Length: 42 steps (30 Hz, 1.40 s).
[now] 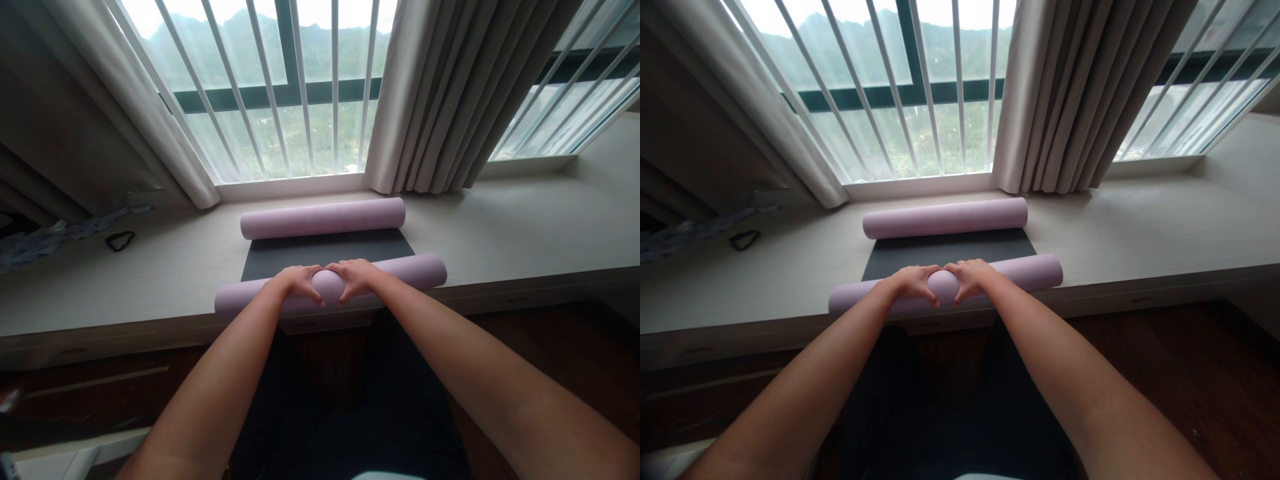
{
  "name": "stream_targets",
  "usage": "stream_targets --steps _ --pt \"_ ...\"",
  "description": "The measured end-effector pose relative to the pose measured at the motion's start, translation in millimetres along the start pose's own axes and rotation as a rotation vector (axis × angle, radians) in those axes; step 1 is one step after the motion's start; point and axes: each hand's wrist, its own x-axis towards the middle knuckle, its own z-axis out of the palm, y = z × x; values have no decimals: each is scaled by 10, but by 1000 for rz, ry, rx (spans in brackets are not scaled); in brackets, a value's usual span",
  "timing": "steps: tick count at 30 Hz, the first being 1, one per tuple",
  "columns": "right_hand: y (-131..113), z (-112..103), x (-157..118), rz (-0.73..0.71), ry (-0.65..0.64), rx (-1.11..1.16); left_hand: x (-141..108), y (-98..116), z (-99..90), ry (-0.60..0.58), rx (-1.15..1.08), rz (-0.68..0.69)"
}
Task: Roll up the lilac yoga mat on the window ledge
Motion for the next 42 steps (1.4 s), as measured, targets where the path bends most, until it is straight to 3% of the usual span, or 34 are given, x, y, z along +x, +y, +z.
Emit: stream_targets --steps 8,15,22,34,42 --pt "18 42 14 -19 14 -1 -21 13 -21 -8 7 -15" --pt "-48 51 -58 -18 75 -46 -74 35 40 64 47 17" --pt "-20 -60 18 -1 -50 36 -45 22 -40 -22 -7 5" --pt "34 -58 35 -14 -50 89 -16 19 -110 -67 -54 -1" --pt "-30 -28 -46 -17 1 39 -33 14 -33 -32 0 -16"
